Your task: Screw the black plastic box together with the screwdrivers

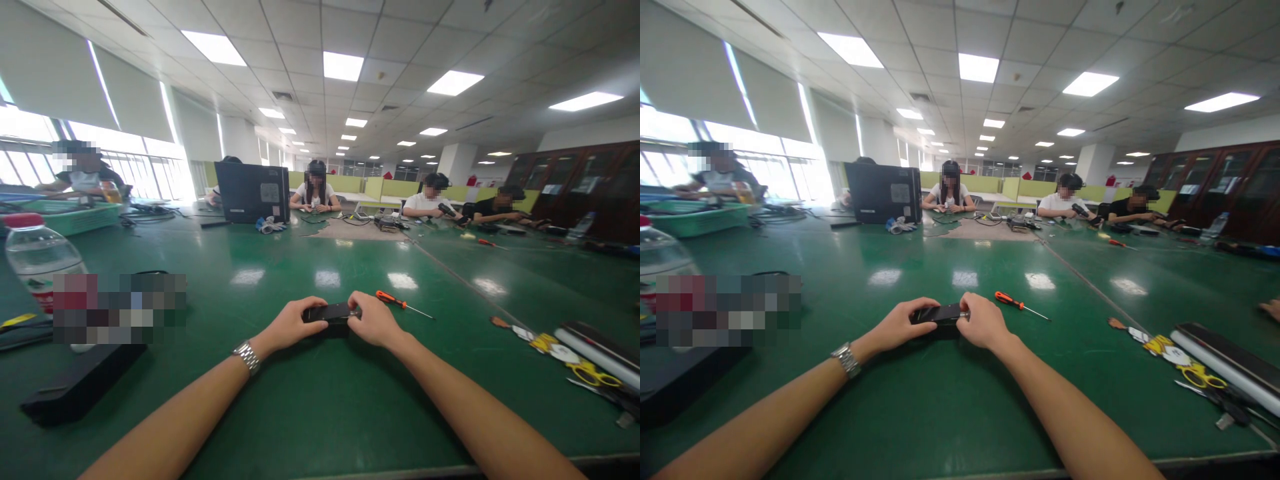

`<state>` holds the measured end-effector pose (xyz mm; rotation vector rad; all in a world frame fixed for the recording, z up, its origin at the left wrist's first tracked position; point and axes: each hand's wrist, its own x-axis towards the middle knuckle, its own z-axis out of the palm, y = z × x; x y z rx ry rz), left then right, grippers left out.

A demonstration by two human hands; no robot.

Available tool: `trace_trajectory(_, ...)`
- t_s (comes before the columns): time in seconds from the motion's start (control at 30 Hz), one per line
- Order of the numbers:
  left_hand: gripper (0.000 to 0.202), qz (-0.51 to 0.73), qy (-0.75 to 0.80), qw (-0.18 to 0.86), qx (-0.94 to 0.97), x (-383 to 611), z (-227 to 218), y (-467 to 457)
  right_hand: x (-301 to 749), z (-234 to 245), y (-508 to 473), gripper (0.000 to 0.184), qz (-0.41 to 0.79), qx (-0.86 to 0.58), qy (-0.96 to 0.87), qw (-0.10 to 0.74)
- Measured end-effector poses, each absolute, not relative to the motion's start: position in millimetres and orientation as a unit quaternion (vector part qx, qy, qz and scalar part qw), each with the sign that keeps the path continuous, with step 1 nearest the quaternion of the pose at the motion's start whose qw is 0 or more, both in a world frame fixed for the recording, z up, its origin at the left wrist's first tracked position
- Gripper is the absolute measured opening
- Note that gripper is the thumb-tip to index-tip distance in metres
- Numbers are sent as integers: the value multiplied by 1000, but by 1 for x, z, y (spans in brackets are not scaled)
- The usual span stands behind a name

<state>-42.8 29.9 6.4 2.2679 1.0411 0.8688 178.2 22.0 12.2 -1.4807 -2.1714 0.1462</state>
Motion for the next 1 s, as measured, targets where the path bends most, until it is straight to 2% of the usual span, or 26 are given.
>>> trace_trajectory(0.3, 35, 315, 404, 244, 823, -45, 2, 38, 181, 10, 20, 36, 31, -523, -824, 215)
trace_trajectory(0.43, 37, 317, 414, 246, 817, -45, -1, 43, 179, 9, 17, 38, -17, -529, -830, 177)
trace_trajectory(0.6, 40, 346, 391, 331, 786, -44, -6, 45, 174, 4, 12, 44, 37, -544, -823, 158)
trace_trajectory(0.73, 45, 369, 365, 393, 760, -43, -6, 44, 169, 0, 9, 43, 31, -537, -825, 170)
trace_trajectory(1.0, 46, 368, 365, 412, 750, -42, -4, 41, 171, -2, 14, 46, 61, -533, -823, 185)
